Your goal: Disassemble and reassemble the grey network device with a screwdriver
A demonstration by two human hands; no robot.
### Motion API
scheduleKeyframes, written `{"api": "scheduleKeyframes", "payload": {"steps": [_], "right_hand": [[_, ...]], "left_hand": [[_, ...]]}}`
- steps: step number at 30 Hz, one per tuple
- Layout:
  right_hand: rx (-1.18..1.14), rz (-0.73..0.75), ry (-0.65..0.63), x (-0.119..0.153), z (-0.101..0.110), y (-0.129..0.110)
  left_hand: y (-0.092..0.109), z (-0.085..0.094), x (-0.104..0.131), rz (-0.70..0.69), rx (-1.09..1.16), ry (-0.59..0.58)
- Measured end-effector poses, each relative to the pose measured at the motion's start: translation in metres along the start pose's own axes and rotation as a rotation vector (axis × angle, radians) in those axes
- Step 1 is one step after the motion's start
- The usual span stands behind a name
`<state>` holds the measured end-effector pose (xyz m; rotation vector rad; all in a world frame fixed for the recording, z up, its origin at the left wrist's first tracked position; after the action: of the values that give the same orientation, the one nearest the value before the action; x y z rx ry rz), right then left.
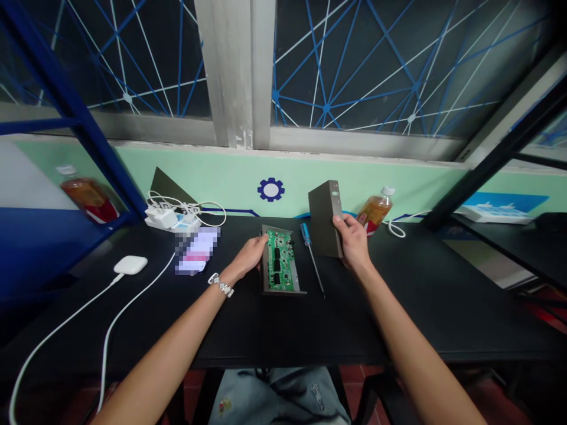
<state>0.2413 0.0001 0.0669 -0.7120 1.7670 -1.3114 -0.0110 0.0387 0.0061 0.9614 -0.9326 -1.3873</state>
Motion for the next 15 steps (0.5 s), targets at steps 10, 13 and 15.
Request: {"api": "scheduleKeyframes", "payload": {"steps": [10, 13, 15], "right_hand": [[0.143, 0.162, -0.140, 0.010, -0.010, -0.002], [0.397, 0.368, -0.267, 0.010, -0.022, -0.012], [0.636, 0.512, -0.375, 0.006, -0.036, -0.017]], "left_hand": [[-0.012, 0.014, -0.005, -0.061, -0.286, 0.119], [-0.003, 0.021, -0.003, -0.225, -0.463, 0.203], [0.002, 0.022, -0.002, -0.313, -0.587, 0.235]]}}
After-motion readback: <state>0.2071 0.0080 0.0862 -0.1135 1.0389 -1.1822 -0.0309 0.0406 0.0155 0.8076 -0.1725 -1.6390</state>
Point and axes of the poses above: each hand's wrist, its own x-axis away from the middle knuckle, its own z-axis out of the back of the hand, y = z × x, the point moved 6 cm from there along -x, towards the middle knuckle, and after that the axes turned 15 degrees about y, right-handed, at the moved point
